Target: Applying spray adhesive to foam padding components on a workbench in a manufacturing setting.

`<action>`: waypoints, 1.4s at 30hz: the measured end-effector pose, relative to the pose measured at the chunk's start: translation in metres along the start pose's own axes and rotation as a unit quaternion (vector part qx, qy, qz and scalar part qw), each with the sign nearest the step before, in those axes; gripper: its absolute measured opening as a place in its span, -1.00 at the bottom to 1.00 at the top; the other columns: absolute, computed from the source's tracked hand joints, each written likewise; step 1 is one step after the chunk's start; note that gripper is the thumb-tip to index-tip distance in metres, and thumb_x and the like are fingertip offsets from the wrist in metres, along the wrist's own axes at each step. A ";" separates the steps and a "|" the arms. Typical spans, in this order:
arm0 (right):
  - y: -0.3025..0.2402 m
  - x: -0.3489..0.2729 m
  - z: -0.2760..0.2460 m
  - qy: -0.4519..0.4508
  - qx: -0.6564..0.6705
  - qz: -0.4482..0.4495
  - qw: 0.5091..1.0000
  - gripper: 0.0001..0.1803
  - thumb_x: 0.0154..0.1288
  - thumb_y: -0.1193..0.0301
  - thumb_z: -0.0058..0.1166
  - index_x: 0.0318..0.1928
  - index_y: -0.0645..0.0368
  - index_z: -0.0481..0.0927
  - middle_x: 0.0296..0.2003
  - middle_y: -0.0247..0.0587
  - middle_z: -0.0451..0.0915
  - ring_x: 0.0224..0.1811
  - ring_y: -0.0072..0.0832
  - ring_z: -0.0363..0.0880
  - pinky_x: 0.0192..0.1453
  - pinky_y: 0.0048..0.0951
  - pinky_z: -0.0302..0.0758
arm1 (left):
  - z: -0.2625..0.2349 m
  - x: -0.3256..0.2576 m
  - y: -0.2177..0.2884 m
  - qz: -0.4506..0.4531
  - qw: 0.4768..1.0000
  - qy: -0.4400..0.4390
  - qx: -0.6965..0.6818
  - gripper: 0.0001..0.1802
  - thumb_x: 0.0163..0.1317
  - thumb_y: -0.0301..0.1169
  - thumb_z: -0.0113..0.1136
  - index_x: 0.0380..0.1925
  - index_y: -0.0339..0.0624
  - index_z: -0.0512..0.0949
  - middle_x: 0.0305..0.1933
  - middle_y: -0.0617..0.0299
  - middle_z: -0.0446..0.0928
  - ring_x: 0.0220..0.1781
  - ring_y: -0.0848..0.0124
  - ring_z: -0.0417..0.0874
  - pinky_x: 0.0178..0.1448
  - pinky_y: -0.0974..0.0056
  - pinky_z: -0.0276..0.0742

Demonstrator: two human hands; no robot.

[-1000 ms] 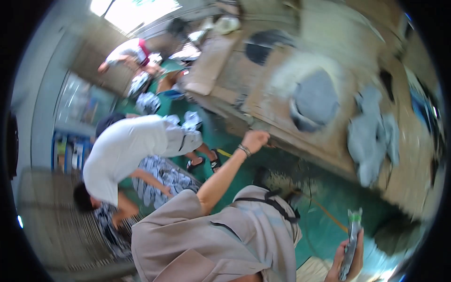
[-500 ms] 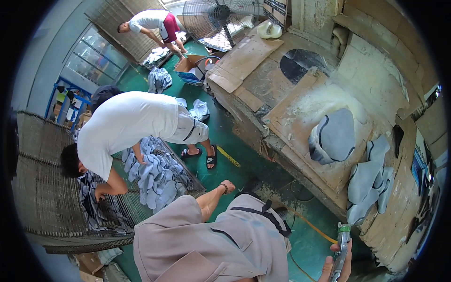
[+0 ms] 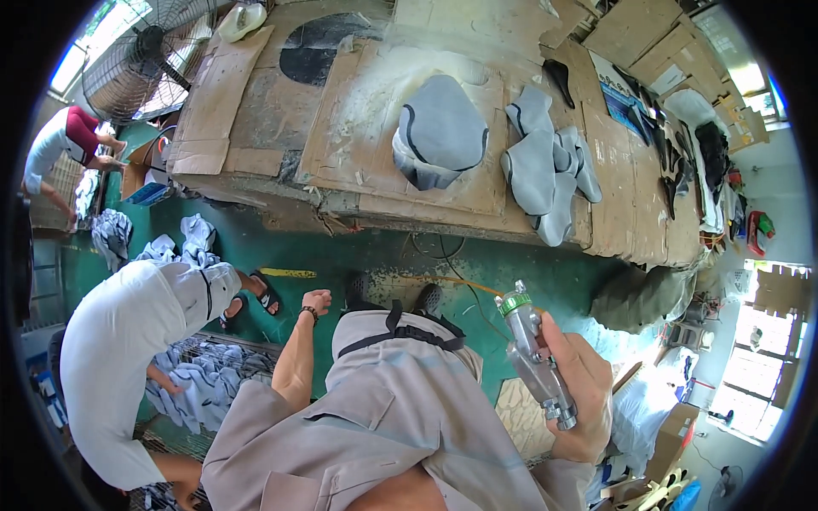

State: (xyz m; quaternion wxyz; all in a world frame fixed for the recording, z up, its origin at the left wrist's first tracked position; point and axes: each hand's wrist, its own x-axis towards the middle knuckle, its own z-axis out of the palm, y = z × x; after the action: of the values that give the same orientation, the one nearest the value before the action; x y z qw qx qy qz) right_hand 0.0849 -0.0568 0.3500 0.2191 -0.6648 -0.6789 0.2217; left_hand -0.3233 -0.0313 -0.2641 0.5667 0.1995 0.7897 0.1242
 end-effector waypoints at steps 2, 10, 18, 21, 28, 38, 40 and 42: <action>-0.012 0.004 0.001 -0.018 -0.005 -0.030 0.999 -0.31 0.09 0.58 0.24 0.32 0.39 0.55 -0.15 0.08 0.70 -0.21 -0.16 0.70 -0.04 -0.30 0.57 | 0.000 0.010 -0.008 0.009 0.999 -0.046 -0.007 -0.75 0.34 -0.33 0.27 -0.05 -0.05 0.79 -0.27 0.32 0.75 -0.31 0.48 0.71 -0.26 0.25 0.67; -0.050 0.024 0.026 -0.054 -0.103 -0.074 0.990 -0.50 0.42 0.64 0.15 0.34 0.48 0.51 0.11 0.12 0.69 0.07 -0.24 0.69 0.18 -0.30 0.61 | -0.005 0.032 -0.061 -0.021 0.998 0.032 0.050 -0.81 0.12 -0.31 0.30 -0.33 -0.01 0.84 -0.45 0.26 0.72 -0.45 0.38 0.72 -0.33 0.24 0.67; -0.069 0.036 0.050 -0.084 -0.051 -0.006 0.995 -0.52 0.42 0.54 0.22 0.31 0.44 0.56 -0.02 0.04 0.73 -0.07 -0.32 0.69 0.01 -0.39 0.64 | -0.035 0.040 -0.084 -0.036 0.995 0.014 0.088 -0.75 0.16 -0.26 0.36 -0.19 0.02 0.85 -0.33 0.26 0.78 -0.36 0.38 0.74 -0.21 0.26 0.68; -0.054 0.032 0.045 -0.079 -0.025 -0.031 0.996 -0.42 0.42 0.41 0.17 0.40 0.36 0.48 0.01 0.04 0.72 -0.03 -0.28 0.76 0.13 -0.32 0.61 | -0.050 0.047 -0.083 0.029 0.992 -0.041 0.116 -0.75 0.28 -0.21 0.34 -0.14 -0.01 0.81 -0.41 0.34 0.69 -0.41 0.45 0.65 -0.32 0.23 0.61; -0.019 0.001 -0.003 -0.046 0.024 -0.088 0.995 -0.21 0.10 0.45 0.18 0.43 0.33 0.44 -0.14 0.15 0.68 -0.17 0.05 0.68 -0.08 -0.19 0.59 | -0.024 0.034 -0.077 -0.040 0.987 -0.049 -0.149 -0.74 0.35 -0.38 0.20 -0.02 -0.10 0.72 -0.18 0.17 0.74 -0.22 0.24 0.75 -0.12 -0.09 0.71; 0.043 -0.015 -0.020 0.045 0.022 -0.029 0.998 -0.14 -0.04 0.68 0.17 0.42 0.33 0.45 -0.12 0.11 0.67 -0.18 0.09 0.66 -0.05 -0.17 0.60 | 0.021 -0.072 -0.061 -0.056 0.998 -0.008 0.020 -0.79 0.35 -0.42 0.23 -0.09 -0.04 0.77 -0.16 0.22 0.75 -0.17 0.24 0.77 -0.06 -0.11 0.74; 0.052 -0.019 -0.022 0.053 0.034 -0.038 0.997 -0.14 -0.05 0.68 0.18 0.42 0.33 0.45 -0.11 0.11 0.67 -0.17 0.08 0.66 -0.04 -0.18 0.61 | 0.015 -0.081 -0.062 -0.074 0.997 -0.015 0.030 -0.82 0.36 -0.41 0.22 -0.13 -0.08 0.76 -0.18 0.23 0.75 -0.22 0.26 0.76 -0.13 -0.07 0.75; 0.058 -0.022 -0.026 0.062 0.044 -0.049 0.996 -0.13 -0.06 0.67 0.19 0.42 0.33 0.45 -0.11 0.11 0.67 -0.16 0.08 0.67 -0.02 -0.19 0.61 | 0.007 -0.080 -0.068 -0.082 0.996 -0.020 0.003 -0.81 0.38 -0.40 0.20 -0.11 -0.08 0.75 -0.18 0.21 0.75 -0.22 0.26 0.76 -0.14 -0.06 0.76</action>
State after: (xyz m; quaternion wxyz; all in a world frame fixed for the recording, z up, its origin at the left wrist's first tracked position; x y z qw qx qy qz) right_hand 0.1476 -0.0780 0.3365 0.2999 -0.6329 -0.6856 0.1987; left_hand -0.3066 -0.1282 -0.2269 0.5904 0.1384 0.7920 0.0711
